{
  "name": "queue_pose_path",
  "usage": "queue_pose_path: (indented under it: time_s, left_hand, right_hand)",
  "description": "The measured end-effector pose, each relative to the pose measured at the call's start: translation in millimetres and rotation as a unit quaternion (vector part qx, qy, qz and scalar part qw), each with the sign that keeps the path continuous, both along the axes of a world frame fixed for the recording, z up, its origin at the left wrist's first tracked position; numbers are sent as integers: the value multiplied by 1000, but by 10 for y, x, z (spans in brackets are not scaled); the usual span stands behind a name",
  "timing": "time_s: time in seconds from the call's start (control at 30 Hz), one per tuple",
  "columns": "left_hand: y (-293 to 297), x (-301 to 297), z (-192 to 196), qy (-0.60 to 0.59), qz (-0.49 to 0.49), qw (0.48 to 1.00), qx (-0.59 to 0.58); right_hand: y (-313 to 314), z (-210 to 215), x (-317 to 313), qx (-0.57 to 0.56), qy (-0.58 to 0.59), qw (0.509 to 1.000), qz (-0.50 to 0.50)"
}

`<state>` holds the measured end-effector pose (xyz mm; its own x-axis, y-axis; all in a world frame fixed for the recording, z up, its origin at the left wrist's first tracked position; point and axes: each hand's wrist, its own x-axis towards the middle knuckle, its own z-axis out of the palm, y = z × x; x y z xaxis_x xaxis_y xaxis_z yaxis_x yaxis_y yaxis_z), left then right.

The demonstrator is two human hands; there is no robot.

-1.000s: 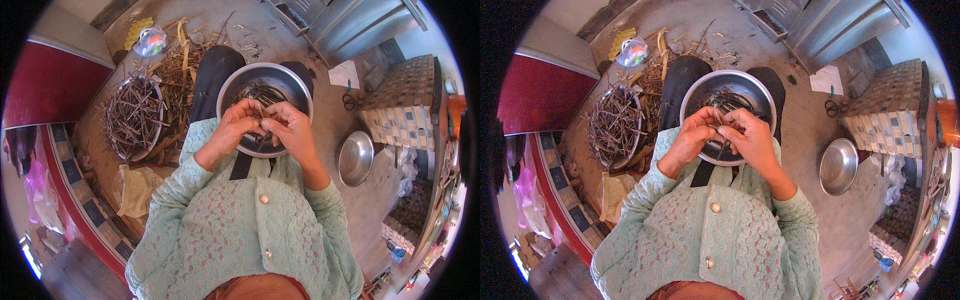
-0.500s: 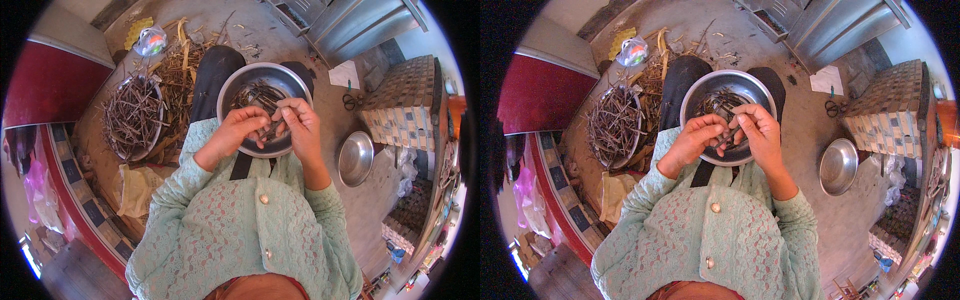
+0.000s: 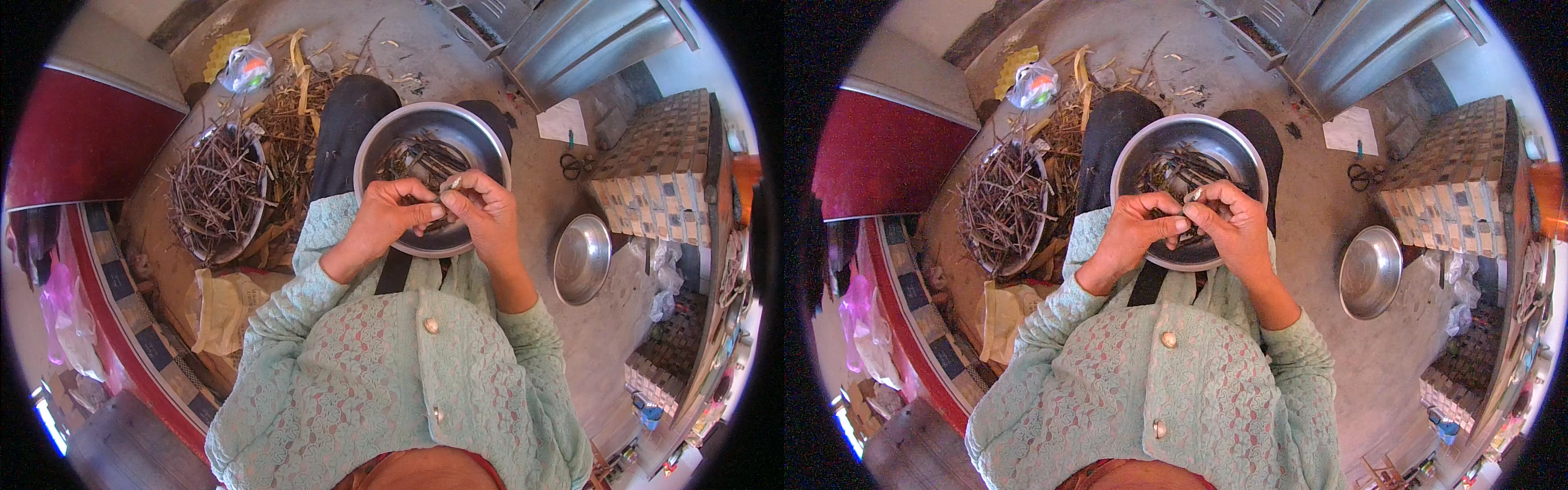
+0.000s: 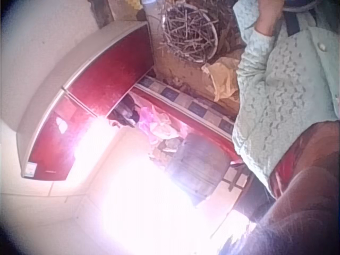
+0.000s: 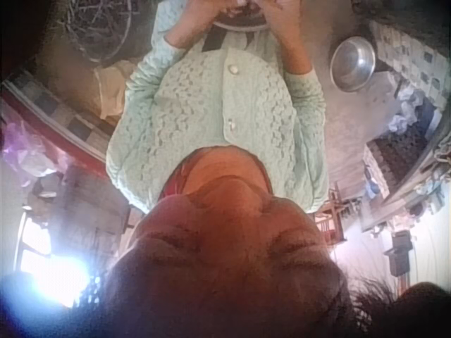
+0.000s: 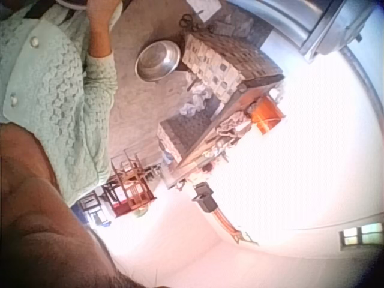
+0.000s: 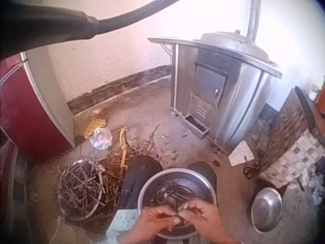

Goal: The person sits on the floor and uses both hands to break dried vegetable stems into smaller pieces over a metal bowl. The broken pieces fall into the bowl while the person continues to process the stems one by one.

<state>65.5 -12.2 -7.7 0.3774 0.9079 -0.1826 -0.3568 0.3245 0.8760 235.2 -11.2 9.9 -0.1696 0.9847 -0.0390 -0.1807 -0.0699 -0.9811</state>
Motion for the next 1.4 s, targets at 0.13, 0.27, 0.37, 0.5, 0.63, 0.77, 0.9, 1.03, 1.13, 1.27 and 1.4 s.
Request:
queue_pose_path:
  time_s: [0.13, 0.27, 0.37, 0.5, 0.63, 0.77, 0.9, 1.03, 1.13, 1.27, 1.4]
  left_hand:
    - [25, -28, 38, 50, -15, 996, 75]
    - [11, 10, 39, 105, 18, 986, 125]
    - [4, 23, 41, 129, 30, 984, 115]
    - [15, 7, 27, 94, 18, 993, 70]
    - [24, 50, 16, 25, 27, 999, 23]
    - [31, 52, -16, -16, 29, 999, -31]
    - [42, 38, -17, -35, 24, 997, -59]
    - [76, -8, 1, -36, -14, 998, -50]
    - [100, -43, -4, -32, -46, 998, -42]
    - [101, -46, 8, -22, -50, 998, -21]
    - [88, -28, -62, 8, -30, 999, 20]
  right_hand:
    - [2, 15, 1, 7, -25, 1000, -9]
    - [17, 25, 14, -1, -39, 999, 7]
    - [27, -6, 20, -4, -39, 999, 12]
    - [21, 39, 14, -22, -40, 999, 9]
    - [26, 35, 2, -26, -23, 999, 6]
    - [23, 9, -10, -38, 6, 999, 1]
    - [20, 29, -29, -41, 3, 999, -1]
    - [38, 6, -2, -43, -18, 999, 10]
    - [57, -23, 4, -59, -4, 998, 16]
    - [65, -24, 4, -72, 12, 997, 25]
    - [65, 32, -48, -83, 24, 996, 15]
